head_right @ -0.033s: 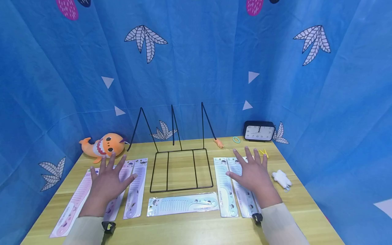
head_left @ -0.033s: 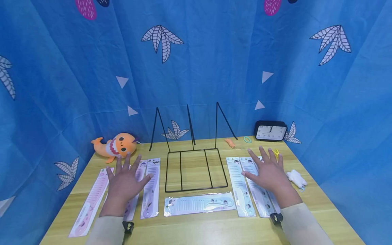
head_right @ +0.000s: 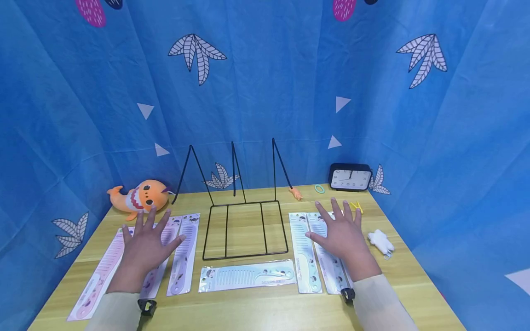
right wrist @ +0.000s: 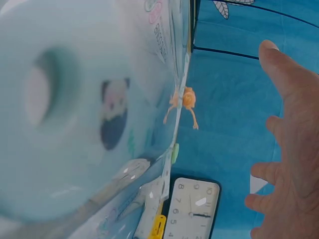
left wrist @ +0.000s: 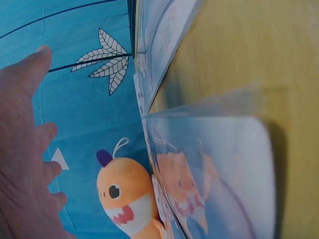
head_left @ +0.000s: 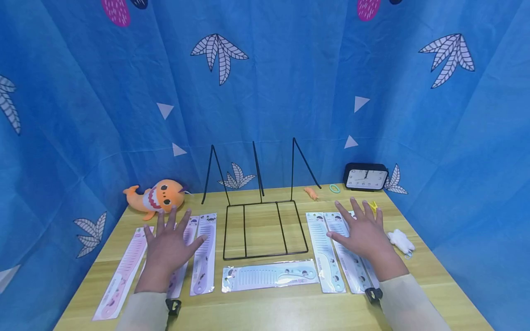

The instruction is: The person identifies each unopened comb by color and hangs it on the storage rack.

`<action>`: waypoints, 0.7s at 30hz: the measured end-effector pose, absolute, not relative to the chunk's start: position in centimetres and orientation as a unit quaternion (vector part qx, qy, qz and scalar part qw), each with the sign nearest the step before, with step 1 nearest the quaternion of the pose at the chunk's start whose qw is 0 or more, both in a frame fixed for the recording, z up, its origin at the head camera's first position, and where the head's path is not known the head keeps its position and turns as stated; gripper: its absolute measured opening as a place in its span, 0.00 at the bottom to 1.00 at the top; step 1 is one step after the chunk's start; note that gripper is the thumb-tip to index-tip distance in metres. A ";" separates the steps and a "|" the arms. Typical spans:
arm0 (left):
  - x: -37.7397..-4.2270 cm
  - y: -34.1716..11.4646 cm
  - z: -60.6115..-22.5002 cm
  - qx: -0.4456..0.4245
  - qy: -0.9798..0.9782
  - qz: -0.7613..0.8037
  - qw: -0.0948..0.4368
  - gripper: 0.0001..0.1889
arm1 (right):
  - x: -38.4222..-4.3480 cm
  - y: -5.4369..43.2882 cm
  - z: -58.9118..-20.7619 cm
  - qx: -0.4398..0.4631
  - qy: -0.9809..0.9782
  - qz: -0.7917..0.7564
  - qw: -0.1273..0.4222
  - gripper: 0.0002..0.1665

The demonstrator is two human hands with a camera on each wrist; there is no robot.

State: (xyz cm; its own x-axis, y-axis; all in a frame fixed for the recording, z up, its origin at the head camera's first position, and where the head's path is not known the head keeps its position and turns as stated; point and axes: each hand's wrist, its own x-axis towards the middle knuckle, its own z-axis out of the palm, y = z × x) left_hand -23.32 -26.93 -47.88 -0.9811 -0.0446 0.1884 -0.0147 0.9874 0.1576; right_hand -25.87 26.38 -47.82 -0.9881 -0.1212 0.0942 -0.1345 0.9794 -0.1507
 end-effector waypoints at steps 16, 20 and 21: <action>-23.2 -27.4 -47.5 0.023 -0.992 -0.089 0.088 0.56 | -25.8 26.3 -48.3 0.078 -0.991 0.098 0.048 0.60; -22.9 -28.1 -47.3 0.025 -0.991 -0.099 0.084 0.55 | -26.0 25.7 -48.2 0.088 -0.989 0.110 0.052 0.59; -22.9 -28.3 -47.4 0.024 -0.991 -0.101 0.083 0.55 | -26.0 25.5 -48.2 0.092 -0.988 0.114 0.054 0.60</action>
State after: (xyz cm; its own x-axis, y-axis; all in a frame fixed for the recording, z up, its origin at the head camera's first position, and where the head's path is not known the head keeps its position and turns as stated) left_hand -22.85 -28.34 -47.38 -0.9853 -0.0638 0.1588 -0.0304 0.9784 0.2047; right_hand -26.02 25.55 -48.19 -0.9773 -0.1695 0.1274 -0.1941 0.9570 -0.2154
